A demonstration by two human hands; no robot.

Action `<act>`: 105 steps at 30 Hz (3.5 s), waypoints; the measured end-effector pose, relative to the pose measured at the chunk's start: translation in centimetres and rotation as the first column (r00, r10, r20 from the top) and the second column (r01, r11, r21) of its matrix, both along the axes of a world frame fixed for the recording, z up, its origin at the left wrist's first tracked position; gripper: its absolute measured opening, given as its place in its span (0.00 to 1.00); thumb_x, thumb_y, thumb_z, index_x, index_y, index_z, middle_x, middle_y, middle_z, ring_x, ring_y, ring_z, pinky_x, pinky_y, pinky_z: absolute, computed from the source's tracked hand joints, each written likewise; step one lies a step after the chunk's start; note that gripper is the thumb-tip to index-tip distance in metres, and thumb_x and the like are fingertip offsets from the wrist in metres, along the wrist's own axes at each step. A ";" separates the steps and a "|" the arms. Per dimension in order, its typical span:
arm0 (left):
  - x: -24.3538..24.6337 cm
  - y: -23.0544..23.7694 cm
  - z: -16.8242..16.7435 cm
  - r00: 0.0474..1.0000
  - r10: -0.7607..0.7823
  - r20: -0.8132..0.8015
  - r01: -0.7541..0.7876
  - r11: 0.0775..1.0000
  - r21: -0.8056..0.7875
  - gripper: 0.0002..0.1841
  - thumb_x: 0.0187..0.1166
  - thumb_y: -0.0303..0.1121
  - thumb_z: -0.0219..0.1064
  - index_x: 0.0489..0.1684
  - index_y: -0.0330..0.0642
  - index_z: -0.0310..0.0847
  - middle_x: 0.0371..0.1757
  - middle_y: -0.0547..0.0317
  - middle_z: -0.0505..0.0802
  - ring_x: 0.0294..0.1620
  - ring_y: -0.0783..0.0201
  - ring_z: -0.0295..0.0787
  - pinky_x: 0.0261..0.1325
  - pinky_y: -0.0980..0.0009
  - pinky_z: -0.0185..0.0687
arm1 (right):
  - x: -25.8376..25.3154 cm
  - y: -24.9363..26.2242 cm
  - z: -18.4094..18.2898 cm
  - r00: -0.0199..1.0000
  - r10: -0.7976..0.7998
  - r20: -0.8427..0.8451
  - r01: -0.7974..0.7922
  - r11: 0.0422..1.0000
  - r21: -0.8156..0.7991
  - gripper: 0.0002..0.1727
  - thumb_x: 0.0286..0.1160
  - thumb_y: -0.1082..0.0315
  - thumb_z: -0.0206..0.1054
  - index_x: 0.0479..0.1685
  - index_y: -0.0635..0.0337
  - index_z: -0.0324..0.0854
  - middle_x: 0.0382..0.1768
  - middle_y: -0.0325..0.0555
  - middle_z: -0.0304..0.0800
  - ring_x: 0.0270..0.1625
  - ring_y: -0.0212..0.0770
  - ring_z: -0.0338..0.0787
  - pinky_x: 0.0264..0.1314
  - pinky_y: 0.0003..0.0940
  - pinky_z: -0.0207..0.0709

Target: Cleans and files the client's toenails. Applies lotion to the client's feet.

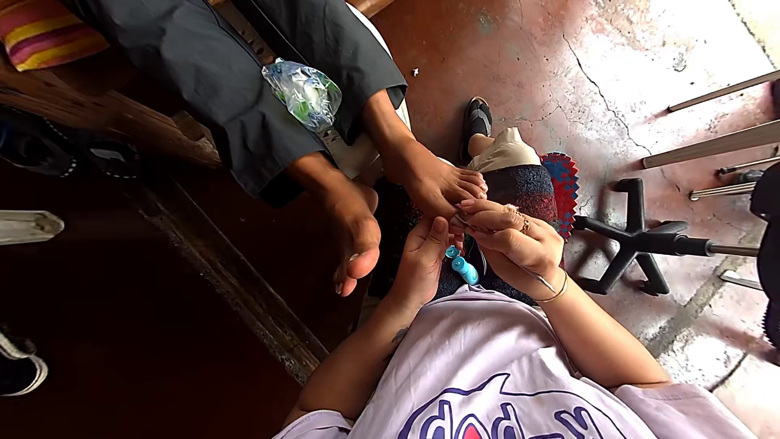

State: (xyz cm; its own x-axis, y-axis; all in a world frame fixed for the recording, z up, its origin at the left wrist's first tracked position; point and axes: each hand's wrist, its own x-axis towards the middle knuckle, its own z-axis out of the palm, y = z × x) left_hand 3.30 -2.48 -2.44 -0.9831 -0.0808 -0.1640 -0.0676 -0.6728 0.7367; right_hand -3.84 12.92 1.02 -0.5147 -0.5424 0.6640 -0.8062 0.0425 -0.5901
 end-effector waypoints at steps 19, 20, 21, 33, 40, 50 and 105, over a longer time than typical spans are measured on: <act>0.0 0.1 0.0 1.000 0.001 0.002 -0.001 1.000 0.013 0.13 0.91 0.42 0.56 0.51 0.49 0.85 0.43 0.65 0.92 0.43 0.72 0.88 0.54 0.74 0.85 | -0.7 0.4 1.1 0.951 0.075 0.301 -0.045 0.994 -0.104 0.08 0.64 0.87 0.73 0.30 0.66 0.82 0.43 0.53 0.94 0.61 0.49 0.94 0.69 0.46 0.88; 0.0 0.1 0.0 1.000 0.003 0.001 -0.003 1.000 0.008 0.13 0.91 0.42 0.55 0.51 0.49 0.85 0.43 0.65 0.92 0.43 0.72 0.88 0.55 0.73 0.85 | -0.7 0.4 1.2 0.954 0.071 0.292 -0.047 0.995 -0.090 0.08 0.64 0.87 0.73 0.29 0.66 0.82 0.43 0.53 0.95 0.61 0.49 0.94 0.69 0.45 0.89; 0.0 0.0 0.0 1.000 0.005 0.005 -0.005 1.000 -0.003 0.13 0.91 0.42 0.55 0.52 0.49 0.85 0.43 0.65 0.92 0.43 0.72 0.88 0.55 0.73 0.85 | -0.7 0.3 1.3 0.965 0.050 0.256 -0.035 0.997 -0.064 0.08 0.64 0.86 0.72 0.28 0.67 0.82 0.42 0.54 0.95 0.60 0.48 0.95 0.68 0.45 0.89; 0.1 0.1 0.0 1.000 -0.005 0.019 0.005 1.000 -0.021 0.12 0.91 0.41 0.54 0.52 0.50 0.85 0.43 0.66 0.91 0.43 0.73 0.87 0.55 0.73 0.85 | -1.2 0.4 2.4 0.902 0.065 0.426 -0.047 0.997 -0.053 0.08 0.60 0.88 0.74 0.28 0.66 0.84 0.41 0.50 0.96 0.57 0.45 0.96 0.67 0.42 0.89; 0.1 0.1 -0.1 1.000 -0.011 0.007 0.011 1.000 -0.022 0.12 0.91 0.42 0.55 0.53 0.51 0.84 0.43 0.67 0.91 0.43 0.74 0.87 0.55 0.74 0.84 | -1.0 0.0 2.7 0.921 0.030 0.389 -0.027 1.000 -0.014 0.07 0.61 0.87 0.74 0.27 0.68 0.84 0.40 0.51 0.96 0.55 0.44 0.96 0.66 0.41 0.90; 0.0 0.0 -0.1 1.000 -0.009 0.016 0.009 1.000 -0.019 0.12 0.91 0.41 0.55 0.52 0.51 0.85 0.44 0.67 0.92 0.44 0.74 0.88 0.55 0.74 0.85 | -1.3 0.1 3.3 0.903 0.020 0.429 -0.026 1.000 0.008 0.08 0.58 0.88 0.74 0.27 0.67 0.84 0.39 0.50 0.96 0.53 0.43 0.97 0.64 0.40 0.91; 0.0 0.1 -0.2 1.000 -0.005 -0.003 0.005 0.996 -0.089 0.11 0.90 0.41 0.56 0.54 0.53 0.83 0.45 0.71 0.90 0.45 0.76 0.86 0.56 0.76 0.84 | -1.4 0.0 3.8 0.954 0.002 0.299 -0.042 0.991 0.126 0.05 0.62 0.86 0.72 0.26 0.68 0.88 0.39 0.53 0.97 0.54 0.42 0.97 0.63 0.35 0.90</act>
